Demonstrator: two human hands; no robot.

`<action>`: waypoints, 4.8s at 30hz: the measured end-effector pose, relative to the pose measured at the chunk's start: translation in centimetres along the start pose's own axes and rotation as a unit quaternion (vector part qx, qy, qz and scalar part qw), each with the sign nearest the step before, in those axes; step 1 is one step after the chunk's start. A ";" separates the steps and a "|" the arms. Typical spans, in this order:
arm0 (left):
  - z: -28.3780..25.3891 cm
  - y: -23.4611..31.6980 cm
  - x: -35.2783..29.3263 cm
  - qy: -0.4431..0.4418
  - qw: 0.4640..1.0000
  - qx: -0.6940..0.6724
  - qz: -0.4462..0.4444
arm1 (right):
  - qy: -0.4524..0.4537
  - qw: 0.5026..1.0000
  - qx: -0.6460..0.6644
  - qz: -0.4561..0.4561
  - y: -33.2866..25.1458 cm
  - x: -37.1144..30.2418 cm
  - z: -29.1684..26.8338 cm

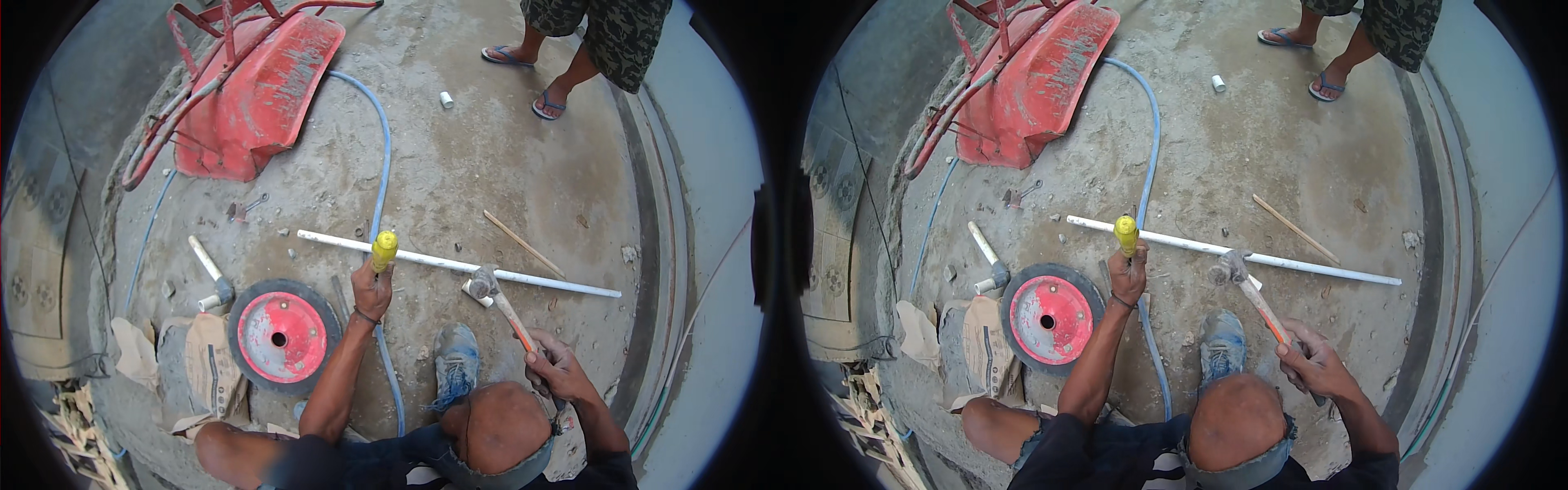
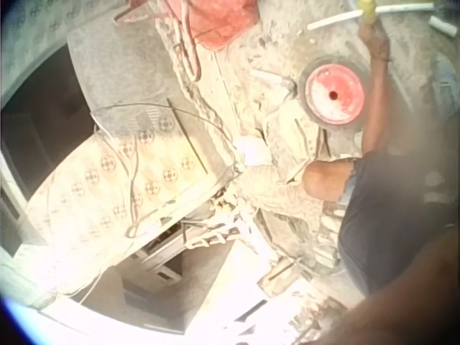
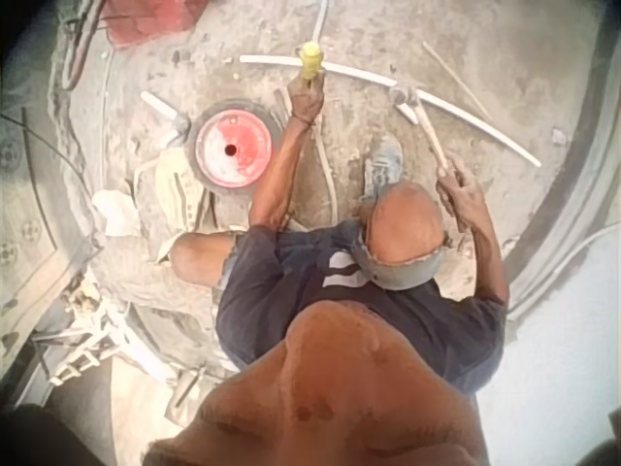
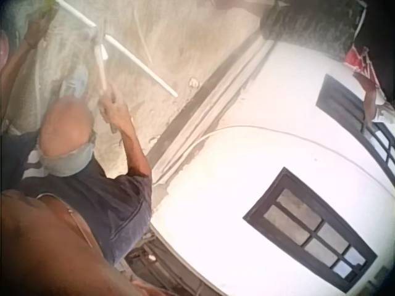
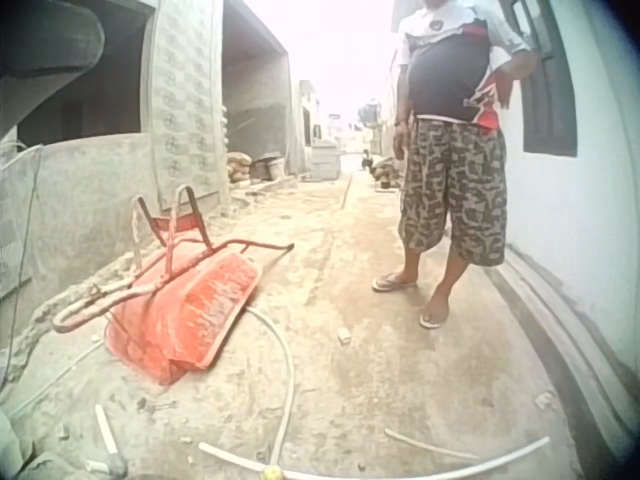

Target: The person applies adhesive to several PVC pipe sections and connectors by hand, joins them together, and then uses a screwdriver and a hammer to secure or adjust the assembly on a construction site floor.

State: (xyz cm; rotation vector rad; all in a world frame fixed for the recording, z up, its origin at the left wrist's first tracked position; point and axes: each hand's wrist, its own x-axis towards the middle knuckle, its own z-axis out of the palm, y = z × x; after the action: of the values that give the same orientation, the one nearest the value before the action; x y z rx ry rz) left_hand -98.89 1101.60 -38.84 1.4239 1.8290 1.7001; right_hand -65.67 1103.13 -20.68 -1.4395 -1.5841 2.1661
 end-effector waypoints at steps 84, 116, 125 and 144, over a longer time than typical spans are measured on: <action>-4.5 1.4 1.8 0.079 0.382 -0.847 -0.361 | 0.154 0.832 -0.503 -0.177 13.5 14.4 0.2; -1.0 -2.7 -3.4 -0.094 0.871 0.179 -0.447 | -0.002 0.926 0.318 -0.202 0.7 16.5 3.8; 1.3 7.3 0.4 -0.105 0.973 0.080 -0.188 | -0.050 0.908 0.394 -0.132 2.6 17.4 3.9; -0.1 5.6 0.3 0.051 0.821 -0.506 -0.258 | 0.120 0.963 0.129 -0.204 1.3 16.9 8.2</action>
State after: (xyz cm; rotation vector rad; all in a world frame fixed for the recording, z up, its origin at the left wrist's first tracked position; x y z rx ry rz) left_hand -96.50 1100.86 -33.77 0.3492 0.8664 1.9340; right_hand -80.37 1106.30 -32.05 -1.1276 -1.3152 1.8039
